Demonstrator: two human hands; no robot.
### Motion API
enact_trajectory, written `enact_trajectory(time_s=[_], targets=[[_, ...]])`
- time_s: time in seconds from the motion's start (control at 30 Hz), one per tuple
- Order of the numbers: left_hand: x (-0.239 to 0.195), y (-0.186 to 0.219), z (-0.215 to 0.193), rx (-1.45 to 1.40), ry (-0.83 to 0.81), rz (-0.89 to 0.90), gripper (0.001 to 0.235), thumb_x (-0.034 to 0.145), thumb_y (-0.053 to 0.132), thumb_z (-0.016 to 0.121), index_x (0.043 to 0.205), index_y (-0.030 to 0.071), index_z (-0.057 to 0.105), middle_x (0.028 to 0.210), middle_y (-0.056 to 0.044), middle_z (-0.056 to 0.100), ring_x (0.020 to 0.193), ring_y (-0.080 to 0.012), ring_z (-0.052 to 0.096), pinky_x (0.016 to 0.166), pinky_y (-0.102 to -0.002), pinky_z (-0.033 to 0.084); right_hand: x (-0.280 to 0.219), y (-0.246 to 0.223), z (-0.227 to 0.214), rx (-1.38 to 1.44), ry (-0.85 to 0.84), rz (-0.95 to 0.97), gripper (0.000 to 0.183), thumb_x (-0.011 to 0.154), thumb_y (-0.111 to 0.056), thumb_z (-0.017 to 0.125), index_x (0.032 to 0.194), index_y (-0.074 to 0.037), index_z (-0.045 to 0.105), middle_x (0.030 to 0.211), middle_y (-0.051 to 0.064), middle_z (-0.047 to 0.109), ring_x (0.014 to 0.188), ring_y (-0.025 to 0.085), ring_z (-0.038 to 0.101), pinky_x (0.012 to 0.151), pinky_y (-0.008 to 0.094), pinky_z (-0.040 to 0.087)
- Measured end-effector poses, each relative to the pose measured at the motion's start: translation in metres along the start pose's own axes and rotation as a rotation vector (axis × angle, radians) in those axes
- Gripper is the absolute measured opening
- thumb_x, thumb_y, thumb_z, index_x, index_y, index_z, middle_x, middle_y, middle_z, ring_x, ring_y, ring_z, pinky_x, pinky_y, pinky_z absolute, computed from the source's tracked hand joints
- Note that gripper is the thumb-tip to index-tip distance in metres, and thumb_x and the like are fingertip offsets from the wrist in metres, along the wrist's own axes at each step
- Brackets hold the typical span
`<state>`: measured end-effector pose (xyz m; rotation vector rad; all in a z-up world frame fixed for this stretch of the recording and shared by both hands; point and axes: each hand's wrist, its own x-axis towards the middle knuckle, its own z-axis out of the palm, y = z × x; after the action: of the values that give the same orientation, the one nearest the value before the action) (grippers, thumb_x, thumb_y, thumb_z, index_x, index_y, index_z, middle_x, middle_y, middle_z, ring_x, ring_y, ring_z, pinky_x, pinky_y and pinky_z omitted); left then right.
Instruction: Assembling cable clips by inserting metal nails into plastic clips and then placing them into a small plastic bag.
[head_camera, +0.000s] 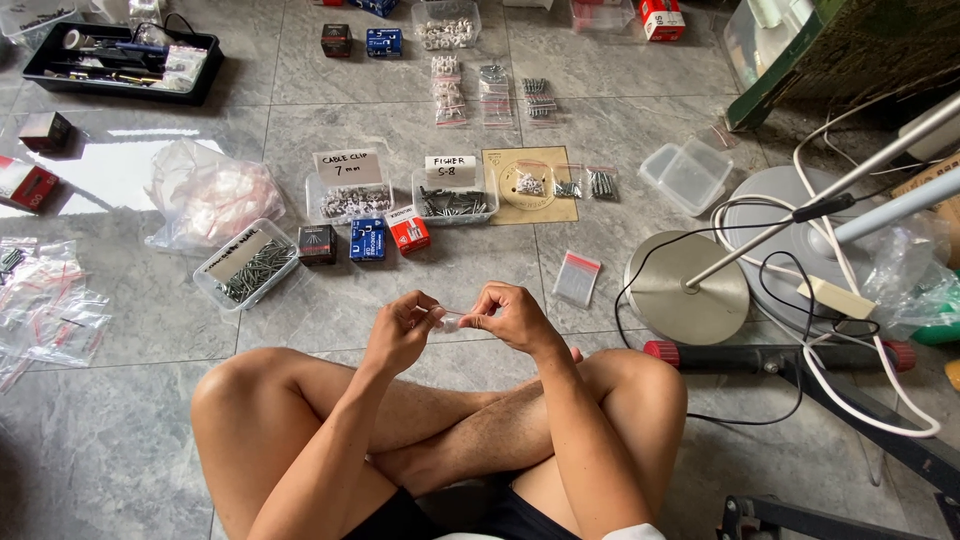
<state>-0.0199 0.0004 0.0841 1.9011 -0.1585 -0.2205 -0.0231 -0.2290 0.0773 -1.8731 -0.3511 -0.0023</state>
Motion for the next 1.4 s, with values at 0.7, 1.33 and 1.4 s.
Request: enact_trajectory(time_s=[0.7, 1.33, 1.4], targets=[[0.004, -0.009, 0.034, -0.343, 0.038, 0.016, 0.048, 0.107, 0.038, 0.056, 0.138, 0.003, 0.05, 0.114, -0.015, 0.069, 0.1, -0.0258, 0.064, 0.09, -0.04, 0.051, 0.01, -0.019, 0.006, 0.207, 0.12, 0.221, 0.012, 0.096, -0.024, 0.076, 0.097, -0.012, 0.08, 0.088, 0.003, 0.077, 0.08, 0.006, 0.065, 0.072, 0.023, 0.059], [0.081, -0.119, 0.12, 0.852, -0.119, -0.103, 0.055, 0.099, 0.066, 0.04, 0.092, 0.017, 0.062, 0.095, -0.007, 0.064, 0.099, -0.0279, 0.062, 0.087, -0.041, 0.046, 0.05, 0.101, -0.007, 0.21, 0.6, 0.64, 0.024, 0.098, -0.026, 0.065, 0.09, -0.005, 0.072, 0.072, 0.009, 0.067, 0.06, 0.012, 0.062, 0.052, 0.024, 0.057], [0.088, -0.116, 0.116, 0.839, -0.179, -0.129, 0.062, 0.098, 0.071, 0.038, 0.093, 0.015, 0.064, 0.098, -0.009, 0.065, 0.102, -0.0293, 0.063, 0.088, -0.042, 0.048, 0.056, 0.105, -0.005, 0.22, 0.599, 0.673, 0.024, 0.099, -0.027, 0.063, 0.091, -0.006, 0.072, 0.074, 0.006, 0.067, 0.06, 0.009, 0.06, 0.053, 0.021, 0.057]])
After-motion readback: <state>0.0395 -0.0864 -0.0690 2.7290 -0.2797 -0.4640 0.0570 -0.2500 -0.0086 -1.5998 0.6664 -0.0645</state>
